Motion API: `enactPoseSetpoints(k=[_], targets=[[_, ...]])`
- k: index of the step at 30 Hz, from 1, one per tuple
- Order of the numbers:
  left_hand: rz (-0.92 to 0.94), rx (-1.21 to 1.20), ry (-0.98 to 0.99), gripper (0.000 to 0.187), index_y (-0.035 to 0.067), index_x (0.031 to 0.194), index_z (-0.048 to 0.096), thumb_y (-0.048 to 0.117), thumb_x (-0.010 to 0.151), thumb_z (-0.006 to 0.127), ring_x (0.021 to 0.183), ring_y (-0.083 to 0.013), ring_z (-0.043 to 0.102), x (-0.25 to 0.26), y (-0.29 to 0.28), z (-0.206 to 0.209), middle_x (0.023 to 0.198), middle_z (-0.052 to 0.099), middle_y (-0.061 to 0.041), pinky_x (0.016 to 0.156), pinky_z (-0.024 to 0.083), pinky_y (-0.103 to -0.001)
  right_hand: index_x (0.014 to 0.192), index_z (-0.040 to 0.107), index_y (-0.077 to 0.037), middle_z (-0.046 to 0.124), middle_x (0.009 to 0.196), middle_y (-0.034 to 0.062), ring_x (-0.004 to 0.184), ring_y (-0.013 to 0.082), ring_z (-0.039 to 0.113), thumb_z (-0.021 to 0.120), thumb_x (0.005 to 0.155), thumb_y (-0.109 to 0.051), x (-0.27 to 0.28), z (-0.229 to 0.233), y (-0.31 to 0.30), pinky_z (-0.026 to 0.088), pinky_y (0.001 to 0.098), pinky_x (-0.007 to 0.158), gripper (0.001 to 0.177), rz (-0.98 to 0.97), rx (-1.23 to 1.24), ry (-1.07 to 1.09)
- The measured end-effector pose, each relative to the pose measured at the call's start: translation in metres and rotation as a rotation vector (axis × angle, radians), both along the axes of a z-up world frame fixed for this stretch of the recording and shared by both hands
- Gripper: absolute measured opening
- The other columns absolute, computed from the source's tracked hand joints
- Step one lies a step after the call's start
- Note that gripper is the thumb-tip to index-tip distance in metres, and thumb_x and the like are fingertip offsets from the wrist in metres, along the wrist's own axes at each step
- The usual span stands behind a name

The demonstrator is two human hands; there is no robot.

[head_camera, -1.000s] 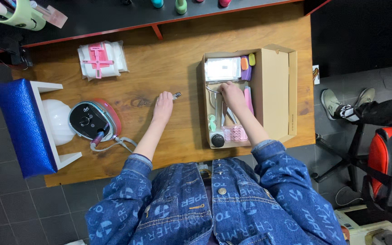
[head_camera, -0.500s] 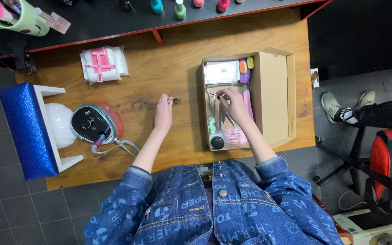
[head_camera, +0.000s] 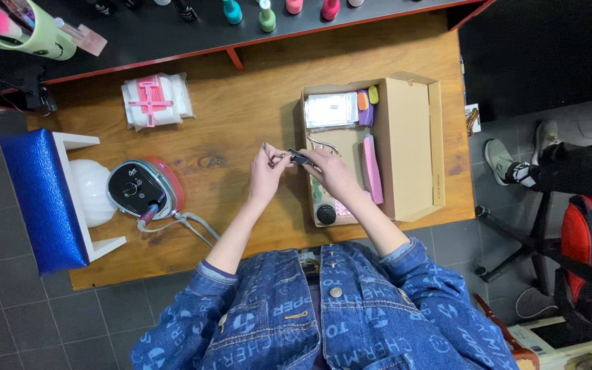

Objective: The person organizes various nail care items by placing them into a cardboard box and arranging tools on a wooden table, including handling files, nippers, and small decorative containers.

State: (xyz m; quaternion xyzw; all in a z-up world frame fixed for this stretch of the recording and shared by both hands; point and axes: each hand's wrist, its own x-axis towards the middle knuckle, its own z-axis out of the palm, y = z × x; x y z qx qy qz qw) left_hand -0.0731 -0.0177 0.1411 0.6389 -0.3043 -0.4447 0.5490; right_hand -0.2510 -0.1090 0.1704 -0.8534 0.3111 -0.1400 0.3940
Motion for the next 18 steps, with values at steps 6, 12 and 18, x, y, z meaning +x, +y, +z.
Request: enactPoseSetpoints(k=[6, 12, 18], targets=[[-0.082, -0.108, 0.092, 0.023, -0.003, 0.099, 0.049, -0.009, 0.090, 0.069, 0.075, -0.0178, 0.075, -0.012, -0.001, 0.016, 0.106, 0.073, -0.017, 0.068, 0.066, -0.024, 0.122, 0.070, -0.009, 0.072, 0.102, 0.0141, 0.098, 0.0350, 0.071, 0.064, 0.101, -0.015, -0.019, -0.004, 0.011, 0.056, 0.0436, 0.088, 0.023, -0.041, 0.149, -0.022], [-0.114, -0.031, 0.106, 0.039, 0.007, 0.081, 0.046, 0.000, 0.082, 0.084, 0.080, -0.0088, 0.073, -0.025, -0.004, 0.013, 0.095, 0.078, -0.012, 0.071, 0.058, -0.017, 0.121, 0.072, -0.003, 0.076, 0.103, 0.0164, 0.096, 0.0257, 0.073, 0.068, 0.098, -0.010, -0.035, -0.007, 0.023, 0.057, 0.0412, 0.086, 0.024, -0.184, 0.464, -0.176], [-0.070, 0.040, 0.107, 0.036, 0.007, 0.081, 0.048, 0.005, 0.084, 0.083, 0.081, -0.0090, 0.074, -0.041, 0.002, -0.001, 0.098, 0.078, -0.014, 0.071, 0.058, -0.020, 0.119, 0.073, -0.003, 0.075, 0.101, 0.0166, 0.095, 0.0314, 0.074, 0.075, 0.094, -0.011, -0.047, -0.025, 0.021, 0.059, 0.0384, 0.085, 0.027, -0.221, 0.372, -0.196]])
